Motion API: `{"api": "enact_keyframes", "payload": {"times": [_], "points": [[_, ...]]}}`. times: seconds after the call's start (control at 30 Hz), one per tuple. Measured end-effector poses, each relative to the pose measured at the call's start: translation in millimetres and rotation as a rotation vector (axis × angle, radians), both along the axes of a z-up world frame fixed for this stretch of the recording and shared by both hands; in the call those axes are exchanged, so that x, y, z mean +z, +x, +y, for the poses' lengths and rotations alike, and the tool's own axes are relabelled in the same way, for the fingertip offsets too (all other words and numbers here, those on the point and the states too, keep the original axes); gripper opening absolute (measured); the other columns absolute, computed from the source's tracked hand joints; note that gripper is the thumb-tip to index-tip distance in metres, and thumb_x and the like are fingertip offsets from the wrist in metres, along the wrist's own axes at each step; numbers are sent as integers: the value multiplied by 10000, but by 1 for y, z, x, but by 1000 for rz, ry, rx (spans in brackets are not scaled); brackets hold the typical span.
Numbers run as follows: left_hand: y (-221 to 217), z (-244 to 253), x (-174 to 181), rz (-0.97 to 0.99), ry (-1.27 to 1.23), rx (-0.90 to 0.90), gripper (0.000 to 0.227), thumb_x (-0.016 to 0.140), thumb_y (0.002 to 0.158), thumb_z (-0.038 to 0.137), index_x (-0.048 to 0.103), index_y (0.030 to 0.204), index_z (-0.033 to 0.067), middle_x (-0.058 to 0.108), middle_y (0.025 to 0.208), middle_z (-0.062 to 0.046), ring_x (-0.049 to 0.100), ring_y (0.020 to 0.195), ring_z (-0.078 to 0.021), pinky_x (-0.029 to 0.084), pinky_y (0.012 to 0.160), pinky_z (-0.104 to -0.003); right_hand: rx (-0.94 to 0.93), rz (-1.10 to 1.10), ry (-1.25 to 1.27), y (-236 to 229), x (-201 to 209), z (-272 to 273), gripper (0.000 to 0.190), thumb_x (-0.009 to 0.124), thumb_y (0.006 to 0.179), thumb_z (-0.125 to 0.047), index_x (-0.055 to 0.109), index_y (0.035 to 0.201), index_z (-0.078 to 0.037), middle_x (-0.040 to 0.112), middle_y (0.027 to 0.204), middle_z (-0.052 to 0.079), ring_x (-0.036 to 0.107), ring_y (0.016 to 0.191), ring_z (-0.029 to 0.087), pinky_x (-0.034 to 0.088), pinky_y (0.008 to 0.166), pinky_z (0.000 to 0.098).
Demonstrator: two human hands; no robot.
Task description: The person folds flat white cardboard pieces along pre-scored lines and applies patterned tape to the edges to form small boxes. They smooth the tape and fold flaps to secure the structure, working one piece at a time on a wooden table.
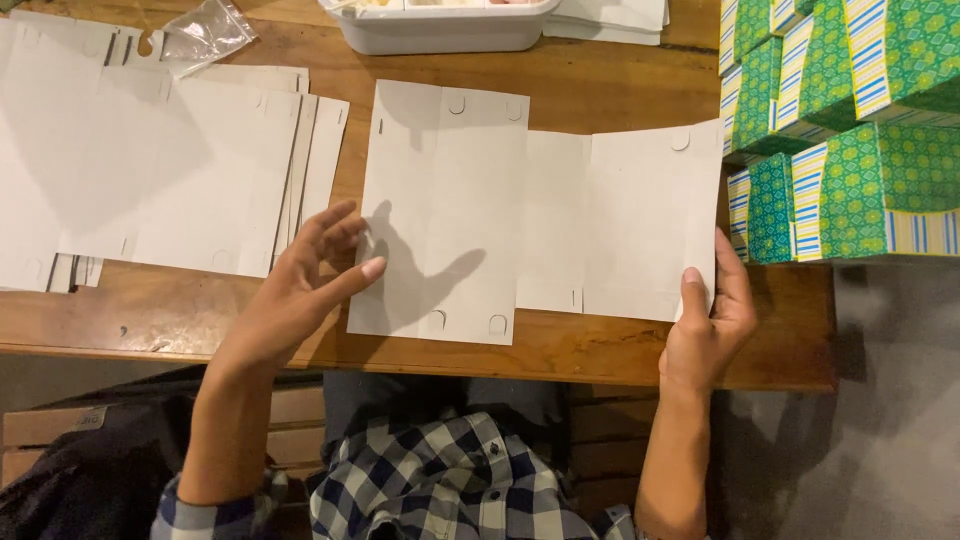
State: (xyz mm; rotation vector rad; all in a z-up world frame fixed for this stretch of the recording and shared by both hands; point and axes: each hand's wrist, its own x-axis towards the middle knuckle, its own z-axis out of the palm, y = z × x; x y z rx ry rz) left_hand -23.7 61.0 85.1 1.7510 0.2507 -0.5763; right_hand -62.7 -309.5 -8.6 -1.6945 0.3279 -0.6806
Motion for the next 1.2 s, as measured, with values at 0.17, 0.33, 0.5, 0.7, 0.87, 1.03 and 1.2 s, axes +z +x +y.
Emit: {"api": "enact_keyframes", "payload": {"times": [0.17, 0.33, 0.5, 0.7, 0.87, 1.03, 1.2], "points": [[26, -6, -7, -186, 58, -55, 812, 736, 842, 278, 369, 1498, -30, 482, 1446, -287, 505, 1349, -461, 462, 1057, -622, 29, -14, -38, -1, -2, -1, 433, 558, 976, 20, 573, 1408, 29, 618, 1393, 211, 565, 1332, 269, 477, 1127, 410], [74, -3, -25, -506, 179, -81, 607, 815, 901, 152, 542, 1335, -173, 609, 1220, -339, 587, 1202, -487, 487, 954, -615, 47, -34, -81, -2, -5, -1, 455, 540, 972, 102, 572, 1421, 32, 601, 1402, 250, 510, 1374, 275, 412, 1163, 461], [139, 1, -44, -405, 540, -184, 492, 937, 773, 277, 494, 907, 110, 523, 886, -36, 441, 768, -182, 378, 646, -330, -4, 43, 2, 0, 6, 4, 425, 563, 969, -34, 578, 1390, 19, 646, 1368, 163, 630, 1264, 234, 549, 1067, 342], [170, -4, -30, -263, 737, -434, 1211, 977, 594, 427, 311, 1560, 128, 409, 1290, -155, 530, 1121, -355, 466, 937, -469, -4, 56, 10, 1, 8, 5, 431, 569, 966, -28, 577, 1394, 25, 649, 1368, 172, 636, 1258, 234, 552, 1053, 329], [179, 0, -29, -276, 805, -506, 1244, 957, 556, 558, 315, 1517, 95, 422, 1360, -174, 532, 1177, -374, 465, 953, -510, -18, 63, 13, 2, 6, 5, 428, 562, 965, -24, 580, 1391, 19, 649, 1366, 169, 636, 1253, 237, 549, 1051, 323], [180, 1, -31, -255, 815, -526, 1177, 962, 548, 562, 357, 1443, 96, 488, 1274, -156, 548, 1127, -329, 480, 881, -479, -19, 71, 14, 2, 5, 3, 423, 571, 964, -43, 588, 1384, 9, 653, 1362, 166, 644, 1253, 249, 563, 1048, 332], [178, 6, -43, -370, 751, -471, 1226, 1006, 468, 556, 355, 1387, 70, 402, 1220, -152, 521, 1101, -352, 478, 886, -467, -13, 66, 58, 2, 0, 1, 442, 572, 959, -41, 579, 1398, 5, 654, 1364, 157, 639, 1236, 212, 543, 1047, 306]]}}
